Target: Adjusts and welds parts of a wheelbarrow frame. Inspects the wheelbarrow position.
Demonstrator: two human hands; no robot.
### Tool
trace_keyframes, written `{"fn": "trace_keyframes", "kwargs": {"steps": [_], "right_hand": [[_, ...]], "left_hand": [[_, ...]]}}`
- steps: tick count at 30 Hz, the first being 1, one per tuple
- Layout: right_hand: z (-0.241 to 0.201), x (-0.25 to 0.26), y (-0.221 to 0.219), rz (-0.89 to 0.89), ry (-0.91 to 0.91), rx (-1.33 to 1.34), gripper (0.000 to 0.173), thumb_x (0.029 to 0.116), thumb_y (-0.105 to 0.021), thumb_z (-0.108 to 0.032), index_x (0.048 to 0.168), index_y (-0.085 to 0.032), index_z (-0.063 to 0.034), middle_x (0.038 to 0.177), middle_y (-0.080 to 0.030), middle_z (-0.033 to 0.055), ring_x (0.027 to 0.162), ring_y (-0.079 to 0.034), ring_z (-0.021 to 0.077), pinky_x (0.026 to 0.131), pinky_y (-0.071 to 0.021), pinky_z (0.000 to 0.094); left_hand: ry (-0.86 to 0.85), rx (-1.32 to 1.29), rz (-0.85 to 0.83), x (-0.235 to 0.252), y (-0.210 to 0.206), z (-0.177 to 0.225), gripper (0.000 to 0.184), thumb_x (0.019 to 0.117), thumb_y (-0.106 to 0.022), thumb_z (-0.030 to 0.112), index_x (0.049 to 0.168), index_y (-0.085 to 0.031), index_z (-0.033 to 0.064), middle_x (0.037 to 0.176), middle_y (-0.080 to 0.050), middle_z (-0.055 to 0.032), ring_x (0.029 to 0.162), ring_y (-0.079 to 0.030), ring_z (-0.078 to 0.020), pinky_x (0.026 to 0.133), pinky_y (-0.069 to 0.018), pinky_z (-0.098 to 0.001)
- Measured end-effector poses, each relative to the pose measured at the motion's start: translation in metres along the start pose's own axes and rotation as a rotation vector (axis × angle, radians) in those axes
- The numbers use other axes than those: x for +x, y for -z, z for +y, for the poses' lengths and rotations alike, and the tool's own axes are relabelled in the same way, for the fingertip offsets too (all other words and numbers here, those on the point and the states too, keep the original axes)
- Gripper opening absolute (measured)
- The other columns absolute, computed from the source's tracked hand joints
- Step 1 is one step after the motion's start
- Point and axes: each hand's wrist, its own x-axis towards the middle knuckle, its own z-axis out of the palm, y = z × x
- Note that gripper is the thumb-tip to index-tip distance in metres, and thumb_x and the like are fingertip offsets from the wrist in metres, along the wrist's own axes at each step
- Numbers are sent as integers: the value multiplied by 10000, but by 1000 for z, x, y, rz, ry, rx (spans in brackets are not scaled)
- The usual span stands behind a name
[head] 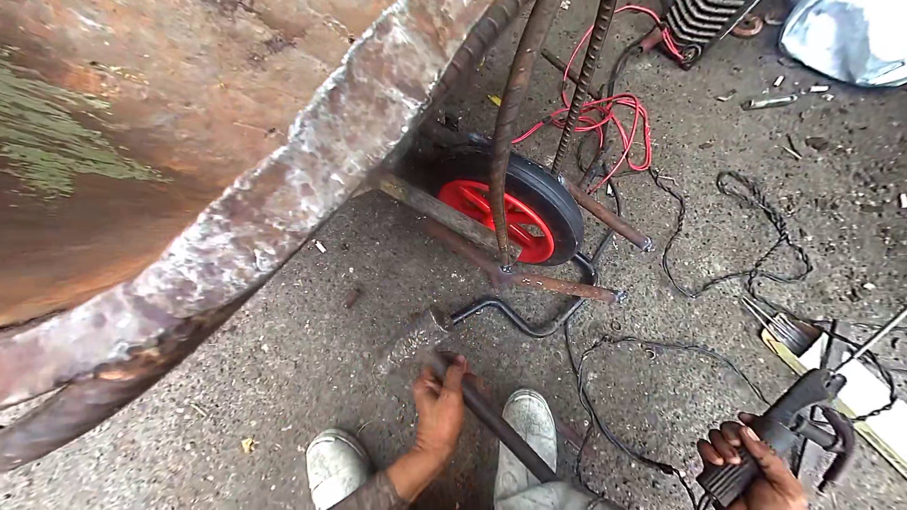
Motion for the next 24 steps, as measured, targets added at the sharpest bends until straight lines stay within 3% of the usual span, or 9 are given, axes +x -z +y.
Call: {"fn": "trace_keyframes", "kwargs": {"steps": [3, 6, 9, 12, 14, 15, 17, 19, 24], "right_hand": [[-1, 2, -5, -53, 3, -9, 194, 958, -684, -272, 1150, -673, -242, 749, -675, -47, 560, -613, 58, 520, -534, 211], [1, 3, -13, -70, 13, -32, 242, 940, -715, -282, 1173, -657, -254, 747, -664, -49, 557, -606, 61, 510, -531, 217], [2, 6, -25, -71, 31, -70, 281, 942, -706, -269, 1206, -615, -242, 736, -651, -49, 544, -598, 62, 501, -529, 219], [1, 5, -37, -68, 47, -117, 289, 966, -658, -256, 1239, -567, -234, 744, -650, -52, 545, -594, 60, 503, -527, 213], [-1, 3, -41, -77, 51, -121, 312, 951, -691, -267, 1241, -580, -237, 741, -650, -53, 539, -592, 61, 495, -523, 211], [-3, 2, -43, -91, 56, -129, 314, 949, -698, -275, 1239, -581, -242, 739, -646, -55, 535, -591, 60, 489, -522, 210], [-10, 2, -48, -130, 75, -145, 317, 947, -706, -268, 1236, -578, -244, 737, -650, -47, 532, -595, 65, 485, -525, 217], [-18, -1, -52, -166, 105, -171, 349, 934, -734, -274, 1249, -584, -267, 760, -667, -49, 549, -603, 65, 499, -527, 221], [-33, -17, -50, -207, 179, -256, 371, 952, -723, -262, 1292, -574, -264, 826, -683, -43, 584, -613, 75, 528, -540, 240]], "left_hand": [[-377, 173, 46, 38, 10, 35, 91, 1016, -560, 86, 1047, -599, 10, 622, -595, 25, 463, -570, -93, 450, -533, -265], [-699, 455, 139, 73, 27, 62, 151, 972, -637, 98, 1073, -607, -10, 706, -587, 59, 541, -541, 12, 519, -482, -164], [-900, 702, 316, 97, 35, 65, 228, 982, -652, 186, 945, -623, -37, 669, -567, 8, 574, -532, -3, 572, -461, -185], [-897, 990, 324, 111, 37, 64, 324, 992, -598, 250, 864, -667, -39, 641, -616, -113, 574, -614, -204, 587, -514, -390], [-745, 1182, 127, 118, 38, 72, 334, 993, -590, 280, 978, -666, -45, 723, -658, -192, 668, -677, -365, 638, -538, -563], [-643, 1233, 25, 123, 38, 74, 353, 1002, -605, 314, 1066, -654, -30, 779, -672, -201, 727, -686, -394, 677, -538, -600], [-504, 1252, -69, 130, 36, 68, 387, 993, -629, 362, 1169, -649, 17, 849, -699, -184, 796, -701, -379, 736, -552, -595], [-485, 1200, -53, 124, 34, 53, 394, 978, -634, 359, 1157, -655, 9, 838, -704, -161, 773, -705, -337, 727, -563, -548], [-694, 1040, 130, 97, 31, 39, 344, 953, -659, 298, 875, -664, -38, 656, -625, -110, 578, -626, -223, 575, -525, -409]]}}
